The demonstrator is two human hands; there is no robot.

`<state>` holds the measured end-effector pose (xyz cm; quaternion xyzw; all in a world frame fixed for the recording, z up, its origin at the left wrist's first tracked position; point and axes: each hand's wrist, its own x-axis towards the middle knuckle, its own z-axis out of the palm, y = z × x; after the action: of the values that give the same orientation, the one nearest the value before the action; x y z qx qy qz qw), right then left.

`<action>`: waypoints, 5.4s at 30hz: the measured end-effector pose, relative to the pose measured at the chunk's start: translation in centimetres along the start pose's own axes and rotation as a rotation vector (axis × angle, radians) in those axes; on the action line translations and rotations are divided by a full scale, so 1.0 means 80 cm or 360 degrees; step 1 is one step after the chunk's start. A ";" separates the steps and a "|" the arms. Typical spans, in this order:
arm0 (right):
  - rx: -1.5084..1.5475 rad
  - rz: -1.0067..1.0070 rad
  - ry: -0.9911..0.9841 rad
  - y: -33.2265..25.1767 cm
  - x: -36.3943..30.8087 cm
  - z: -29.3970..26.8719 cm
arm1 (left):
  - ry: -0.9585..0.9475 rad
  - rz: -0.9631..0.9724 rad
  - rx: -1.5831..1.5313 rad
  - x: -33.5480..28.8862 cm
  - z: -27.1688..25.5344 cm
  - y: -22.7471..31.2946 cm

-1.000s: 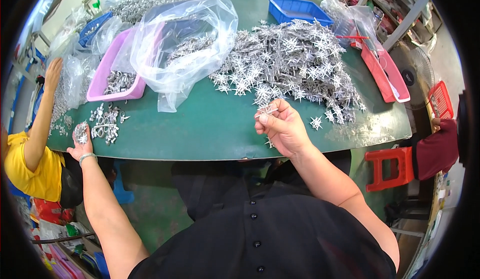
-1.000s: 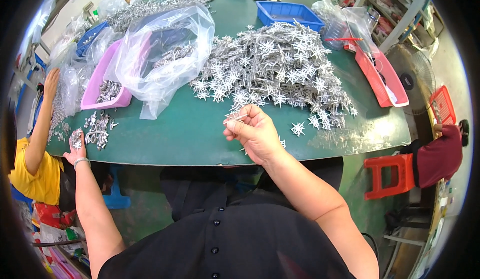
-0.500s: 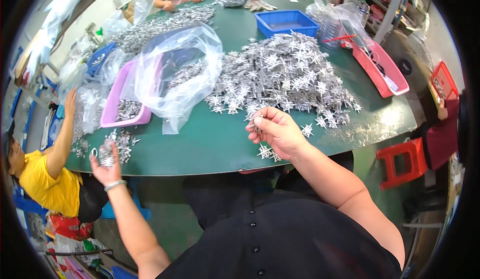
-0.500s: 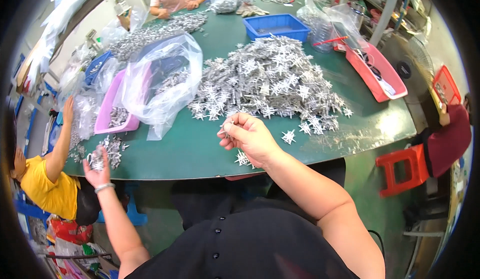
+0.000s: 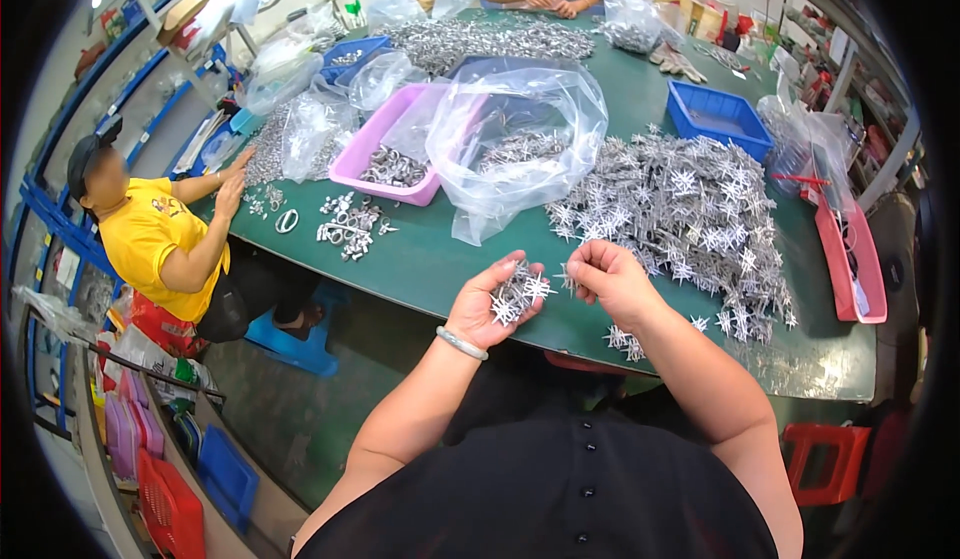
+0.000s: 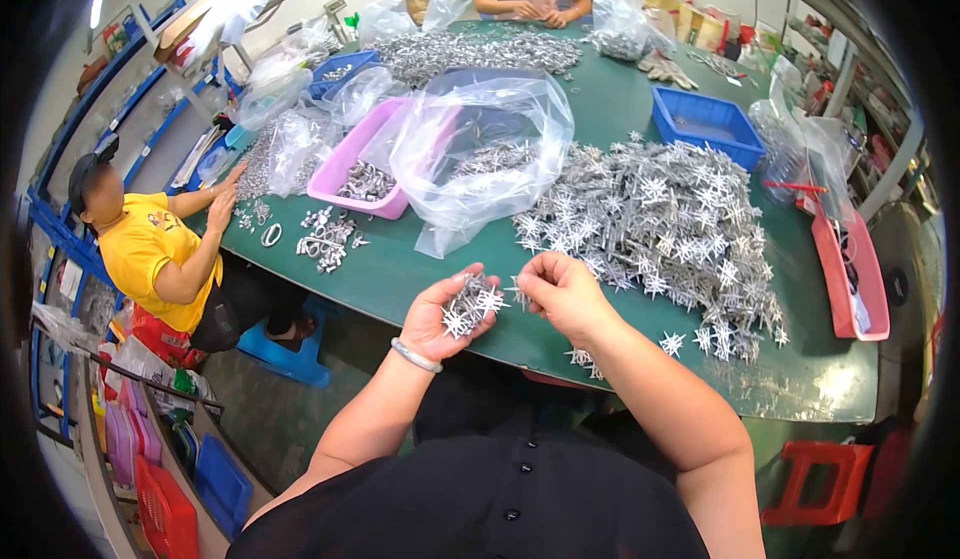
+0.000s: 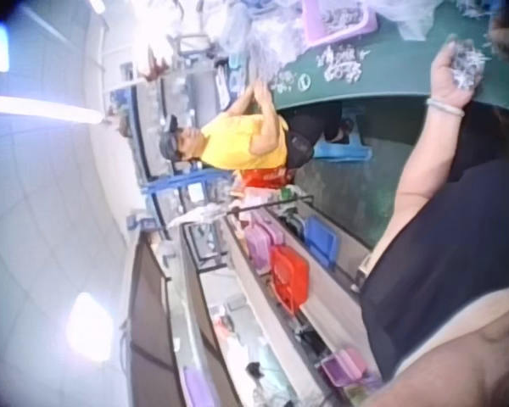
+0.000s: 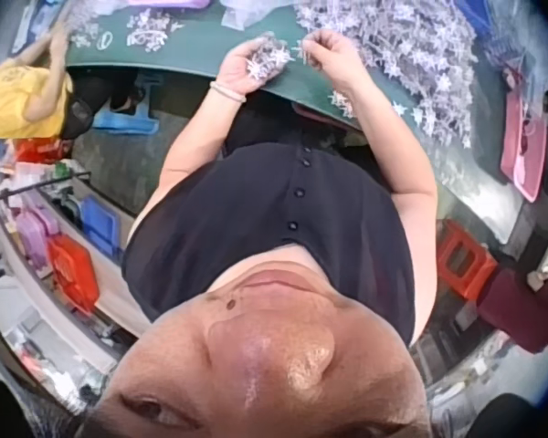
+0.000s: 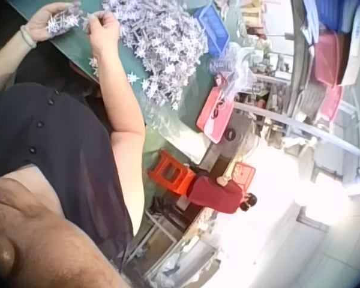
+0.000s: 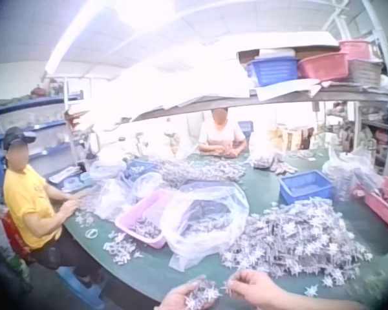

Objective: The person sorts small silver-colored metal components on a table, picking them up from a pile and placing them into a pink plastic tray.

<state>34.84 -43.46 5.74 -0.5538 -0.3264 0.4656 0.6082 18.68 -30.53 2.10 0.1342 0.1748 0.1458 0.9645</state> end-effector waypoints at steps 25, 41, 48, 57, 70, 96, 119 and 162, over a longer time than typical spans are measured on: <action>-0.2319 -0.0328 -0.0296 -0.047 0.017 0.002 | -0.0049 0.0471 0.0375 0.014 -0.051 0.057; -0.2756 -0.1787 0.1146 -0.460 0.221 -0.003 | -0.0040 0.0431 0.0480 0.007 -0.048 0.051; -0.2682 -0.1733 0.1636 -0.514 0.340 0.035 | -0.0057 0.0402 0.0262 0.001 -0.049 0.057; -0.2645 -0.1654 0.1595 -0.525 0.368 0.054 | -0.0102 0.0393 0.0166 0.003 -0.052 0.060; -0.2500 -0.1704 0.1355 -0.552 0.156 0.030 | -0.0116 0.0309 0.0230 0.010 -0.054 0.058; -0.3070 -0.1788 0.1395 -0.186 -0.314 -0.350 | -0.0117 -0.0429 0.0644 0.082 0.160 -0.127; -0.2510 -0.1143 0.1091 -0.088 -0.404 -0.361 | -0.0548 -0.0711 0.1020 0.208 0.399 -0.317; -0.1625 -0.0641 0.1308 -0.241 -0.310 -0.369 | -0.0504 -0.0940 0.0796 0.192 0.388 -0.388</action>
<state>57.00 -76.48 22.43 -0.8315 -0.3444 -0.1168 0.4200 51.42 -60.52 15.96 0.3290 0.0853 -0.2063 0.9176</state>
